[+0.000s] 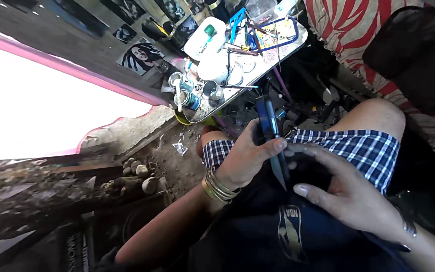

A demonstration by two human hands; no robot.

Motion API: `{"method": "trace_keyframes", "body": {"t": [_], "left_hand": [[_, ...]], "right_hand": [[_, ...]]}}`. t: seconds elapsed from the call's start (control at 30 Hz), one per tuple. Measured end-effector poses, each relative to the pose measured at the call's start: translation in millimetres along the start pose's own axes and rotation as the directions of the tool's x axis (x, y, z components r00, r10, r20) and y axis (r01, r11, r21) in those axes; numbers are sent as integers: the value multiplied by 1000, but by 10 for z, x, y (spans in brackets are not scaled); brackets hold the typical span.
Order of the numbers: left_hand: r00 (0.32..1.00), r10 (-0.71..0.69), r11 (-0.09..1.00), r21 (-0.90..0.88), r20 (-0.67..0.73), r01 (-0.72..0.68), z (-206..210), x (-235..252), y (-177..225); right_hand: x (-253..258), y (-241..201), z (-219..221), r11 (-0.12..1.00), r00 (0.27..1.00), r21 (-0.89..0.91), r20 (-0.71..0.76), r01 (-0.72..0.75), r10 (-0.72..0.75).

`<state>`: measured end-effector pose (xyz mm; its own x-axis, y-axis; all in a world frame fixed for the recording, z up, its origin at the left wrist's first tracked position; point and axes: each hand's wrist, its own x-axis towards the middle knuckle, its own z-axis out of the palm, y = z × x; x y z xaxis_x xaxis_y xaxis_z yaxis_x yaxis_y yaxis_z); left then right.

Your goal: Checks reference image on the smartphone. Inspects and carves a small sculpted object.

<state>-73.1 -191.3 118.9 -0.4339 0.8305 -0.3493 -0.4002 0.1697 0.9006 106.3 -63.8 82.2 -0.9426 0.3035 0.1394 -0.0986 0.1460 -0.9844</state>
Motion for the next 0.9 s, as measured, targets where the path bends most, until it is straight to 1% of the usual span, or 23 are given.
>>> {"method": "trace_keyframes", "body": {"t": [0.03, 0.1, 0.23, 0.33, 0.4, 0.5, 0.57, 0.6, 0.67, 0.73, 0.77, 0.8, 0.83, 0.9], "left_hand": [[1000, -30, 999, -17, 7, 30, 17, 25, -3], [994, -64, 995, -69, 89, 71, -4, 61, -49], [966, 35, 977, -211, 254, 21, -112, 77, -218], [947, 31, 951, -300, 320, 70, -171, 42, -279], [942, 34, 947, -311, 335, 76, -178, 7, -288], [922, 88, 971, -238, 376, 4, -146, -21, -258], [923, 97, 988, -148, 373, -44, -105, -27, -226], [936, 85, 993, -110, 340, -50, -74, -32, -217], [973, 51, 997, -72, 225, -35, 0, -59, -219], [991, 3, 990, -141, 130, 15, 66, -79, -211], [994, -17, 982, -183, 104, 36, 83, -78, -188], [994, -34, 976, -213, 104, 56, 87, -85, -162], [991, -32, 974, -217, 133, 61, 82, -90, -138], [979, 20, 974, -224, 204, 27, 86, -90, -105]], "right_hand": [[10, -9, -4, 999, 1000, 14, -7, -30, 30], [24, -14, -10, 998, 997, 30, -40, -60, 61], [-7, 13, -58, 995, 996, 91, -79, -30, 38], [-22, 58, -100, 990, 992, 134, -107, -48, 63], [-16, 74, -110, 984, 987, 151, -115, -97, 115], [10, 135, -115, 974, 972, 164, -148, -157, 181], [34, 146, -126, 960, 963, 204, -151, -189, 222], [42, 134, -134, 953, 961, 225, -140, -203, 238], [41, 103, -128, 941, 959, 247, -100, -233, 264], [39, 84, -112, 928, 953, 259, -73, -267, 294], [48, 79, -111, 927, 952, 259, -69, -271, 298], [56, 75, -103, 926, 951, 258, -71, -275, 302], [71, 70, -94, 925, 949, 260, -78, -278, 307], [108, 57, -75, 917, 938, 265, -101, -297, 333]]}}
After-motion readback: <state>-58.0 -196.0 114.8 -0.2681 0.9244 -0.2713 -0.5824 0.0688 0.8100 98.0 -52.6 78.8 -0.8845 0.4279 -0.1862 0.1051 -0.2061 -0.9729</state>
